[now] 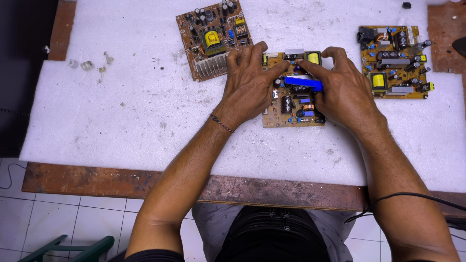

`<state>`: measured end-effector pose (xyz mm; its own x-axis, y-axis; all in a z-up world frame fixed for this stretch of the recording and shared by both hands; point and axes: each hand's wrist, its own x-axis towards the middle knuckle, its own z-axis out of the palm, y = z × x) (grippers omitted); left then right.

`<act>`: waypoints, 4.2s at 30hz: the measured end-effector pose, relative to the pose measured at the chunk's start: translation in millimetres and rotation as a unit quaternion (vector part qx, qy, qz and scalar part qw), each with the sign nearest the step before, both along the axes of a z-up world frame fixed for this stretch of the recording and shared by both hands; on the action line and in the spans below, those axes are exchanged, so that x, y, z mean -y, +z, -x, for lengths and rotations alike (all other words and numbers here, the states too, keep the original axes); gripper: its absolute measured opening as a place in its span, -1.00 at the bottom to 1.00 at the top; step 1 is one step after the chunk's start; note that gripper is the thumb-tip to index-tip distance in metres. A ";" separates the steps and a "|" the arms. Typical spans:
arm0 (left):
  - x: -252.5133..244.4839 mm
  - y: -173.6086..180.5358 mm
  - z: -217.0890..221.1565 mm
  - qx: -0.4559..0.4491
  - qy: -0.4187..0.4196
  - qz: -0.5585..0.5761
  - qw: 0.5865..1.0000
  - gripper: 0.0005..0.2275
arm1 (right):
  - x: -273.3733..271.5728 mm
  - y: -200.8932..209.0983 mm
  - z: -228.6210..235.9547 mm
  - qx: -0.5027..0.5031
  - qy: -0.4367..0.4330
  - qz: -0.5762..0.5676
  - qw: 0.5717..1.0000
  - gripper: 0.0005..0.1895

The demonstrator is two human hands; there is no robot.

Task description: The person uses a blue pen to point at components on three circuit boards laid on a white foam mat. They flip one board over to view the solder side, then return it and continue pointing at components on the other boards.

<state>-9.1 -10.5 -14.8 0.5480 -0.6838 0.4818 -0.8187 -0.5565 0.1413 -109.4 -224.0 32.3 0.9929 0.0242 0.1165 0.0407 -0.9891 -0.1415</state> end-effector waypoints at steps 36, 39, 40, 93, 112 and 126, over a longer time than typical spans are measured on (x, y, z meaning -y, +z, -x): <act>19.0 0.3 -22.1 -0.023 -0.059 -0.007 0.998 -0.61 | 17.3 -9.3 0.6 0.138 0.004 -0.075 0.988 -0.26; 19.0 -1.8 -23.8 -0.053 -0.067 0.000 0.996 -0.65 | 17.9 -9.3 1.1 0.142 0.002 -0.067 0.988 -0.28; 19.0 -1.7 -23.5 -0.054 -0.067 0.000 0.996 -0.65 | 18.0 -9.3 2.2 0.141 0.003 -0.067 0.988 -0.28; 33.6 24.0 -39.2 0.029 -0.143 -0.057 0.988 -0.80 | 15.1 -5.2 10.7 0.096 -0.025 -0.027 0.995 -0.37; 50.7 39.8 -50.1 0.167 -0.184 -0.154 0.956 -0.91 | 23.7 -15.4 5.7 0.116 -0.024 -0.031 0.993 -0.35; 74.4 49.0 -64.0 0.214 -0.210 -0.259 0.918 -0.92 | 22.0 -11.6 6.3 0.106 -0.034 -0.035 0.993 -0.38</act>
